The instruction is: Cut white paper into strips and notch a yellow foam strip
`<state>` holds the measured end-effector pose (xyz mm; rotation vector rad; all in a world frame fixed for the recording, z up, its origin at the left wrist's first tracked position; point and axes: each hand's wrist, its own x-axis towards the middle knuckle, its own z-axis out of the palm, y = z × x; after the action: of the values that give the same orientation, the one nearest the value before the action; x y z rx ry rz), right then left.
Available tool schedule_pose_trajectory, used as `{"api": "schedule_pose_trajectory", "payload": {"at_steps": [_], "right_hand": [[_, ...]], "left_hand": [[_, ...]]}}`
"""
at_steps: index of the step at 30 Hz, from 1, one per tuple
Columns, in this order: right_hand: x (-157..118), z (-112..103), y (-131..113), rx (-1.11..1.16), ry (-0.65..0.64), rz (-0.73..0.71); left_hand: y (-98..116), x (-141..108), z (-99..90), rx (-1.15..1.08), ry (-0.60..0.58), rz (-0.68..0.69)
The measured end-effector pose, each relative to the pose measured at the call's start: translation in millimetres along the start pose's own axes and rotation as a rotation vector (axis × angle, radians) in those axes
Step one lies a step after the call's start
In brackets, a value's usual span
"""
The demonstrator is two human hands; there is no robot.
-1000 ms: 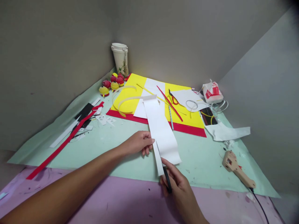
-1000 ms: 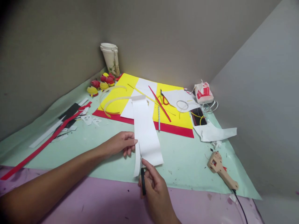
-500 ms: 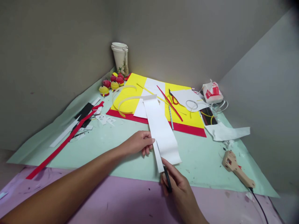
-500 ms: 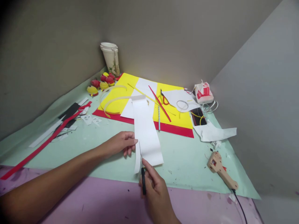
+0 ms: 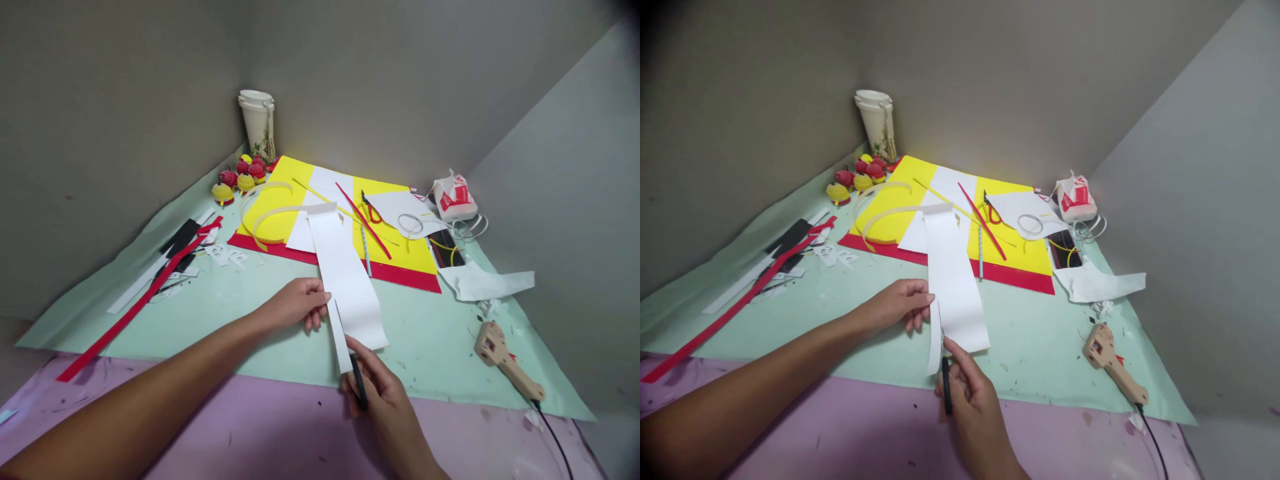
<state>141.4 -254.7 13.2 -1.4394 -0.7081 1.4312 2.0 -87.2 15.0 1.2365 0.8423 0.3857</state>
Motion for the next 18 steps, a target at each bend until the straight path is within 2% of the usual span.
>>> {"api": "schedule_pose_trajectory", "payload": {"at_steps": [8, 14, 18], "right_hand": [[-0.8, 2.2, -0.9, 0.021, 0.039, -0.025], [1.5, -2.8, 4.0, 0.001, -0.046, -0.014], [1.4, -4.2, 6.1, 0.012, -0.044, -0.016]], "left_hand": [[0.7, -0.1, 0.2, 0.014, -0.001, -0.003], [0.8, -0.4, 0.4, 0.017, -0.009, -0.003], [0.1, -1.0, 0.1, 0.015, -0.015, 0.005]]}}
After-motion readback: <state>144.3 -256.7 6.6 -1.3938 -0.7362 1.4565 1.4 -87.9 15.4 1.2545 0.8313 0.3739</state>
